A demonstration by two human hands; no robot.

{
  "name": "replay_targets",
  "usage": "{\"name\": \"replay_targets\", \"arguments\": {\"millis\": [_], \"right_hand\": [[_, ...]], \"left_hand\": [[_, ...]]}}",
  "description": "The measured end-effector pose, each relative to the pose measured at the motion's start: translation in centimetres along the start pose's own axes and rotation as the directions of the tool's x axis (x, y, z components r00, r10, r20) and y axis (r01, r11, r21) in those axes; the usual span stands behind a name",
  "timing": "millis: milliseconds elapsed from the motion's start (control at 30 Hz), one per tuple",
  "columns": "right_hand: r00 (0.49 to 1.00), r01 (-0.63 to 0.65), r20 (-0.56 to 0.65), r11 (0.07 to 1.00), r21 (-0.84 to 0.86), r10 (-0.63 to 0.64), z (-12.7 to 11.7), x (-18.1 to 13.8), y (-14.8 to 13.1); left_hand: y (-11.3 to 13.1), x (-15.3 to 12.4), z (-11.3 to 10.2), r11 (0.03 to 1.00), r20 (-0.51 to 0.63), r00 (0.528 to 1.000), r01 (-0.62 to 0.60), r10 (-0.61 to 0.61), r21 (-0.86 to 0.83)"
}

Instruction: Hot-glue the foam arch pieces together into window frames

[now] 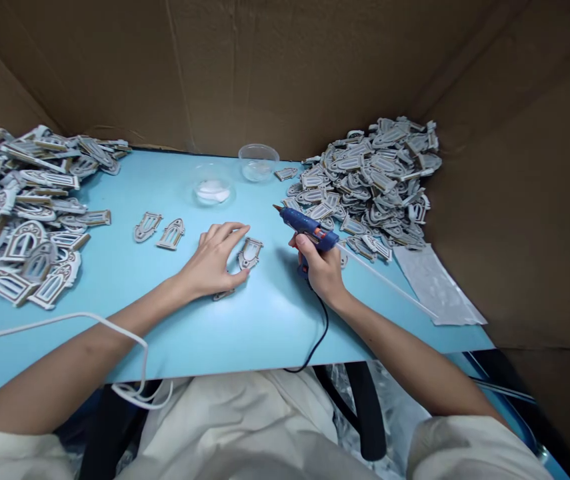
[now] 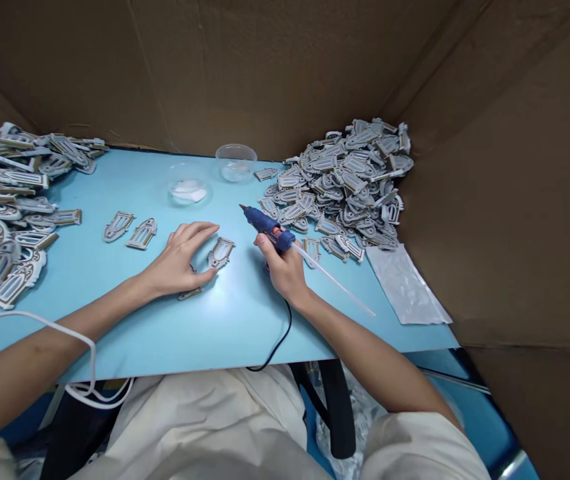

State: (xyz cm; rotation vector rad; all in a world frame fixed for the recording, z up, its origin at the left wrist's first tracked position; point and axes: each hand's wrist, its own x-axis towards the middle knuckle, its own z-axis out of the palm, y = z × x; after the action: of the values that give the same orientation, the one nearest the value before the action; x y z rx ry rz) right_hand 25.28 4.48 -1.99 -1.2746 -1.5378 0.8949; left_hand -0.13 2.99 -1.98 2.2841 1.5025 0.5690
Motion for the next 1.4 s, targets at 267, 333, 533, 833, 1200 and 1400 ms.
{"name": "replay_targets", "arguments": {"millis": [267,333,533,833,1200,1400], "right_hand": [[0.981,0.092,0.185,0.981,-0.172,-0.059,0.0,0.0,0.1],[0.961,0.122,0.269,0.972,-0.2,-0.065,0.3,-0.2,0.2],[0.923,0.13,0.384,0.956,-0.261,-0.021,1.2,-0.6,0.3],[0.915,0.119,0.404,0.948,-0.296,0.011,1.3,-0.7,0.3],[0.913,0.129,0.407,0.945,-0.301,0.006,1.4,-0.7,0.2],[0.911,0.119,0.412,0.944,-0.307,0.019,1.4,-0.7,0.1]], "left_hand": [[-0.2,0.5,0.4,0.995,0.022,0.995,0.095,-0.095,0.008],[-0.2,0.3,0.4,0.992,-0.003,0.992,0.127,-0.127,-0.01],[-0.6,0.4,0.7,0.986,-0.04,0.986,0.158,-0.16,-0.05],[-0.3,0.5,0.8,0.979,-0.023,0.98,0.194,-0.195,-0.062],[-0.2,0.6,0.8,0.976,-0.032,0.977,0.207,-0.209,-0.061],[-0.1,0.6,0.8,0.975,-0.024,0.977,0.212,-0.214,-0.059]]}}
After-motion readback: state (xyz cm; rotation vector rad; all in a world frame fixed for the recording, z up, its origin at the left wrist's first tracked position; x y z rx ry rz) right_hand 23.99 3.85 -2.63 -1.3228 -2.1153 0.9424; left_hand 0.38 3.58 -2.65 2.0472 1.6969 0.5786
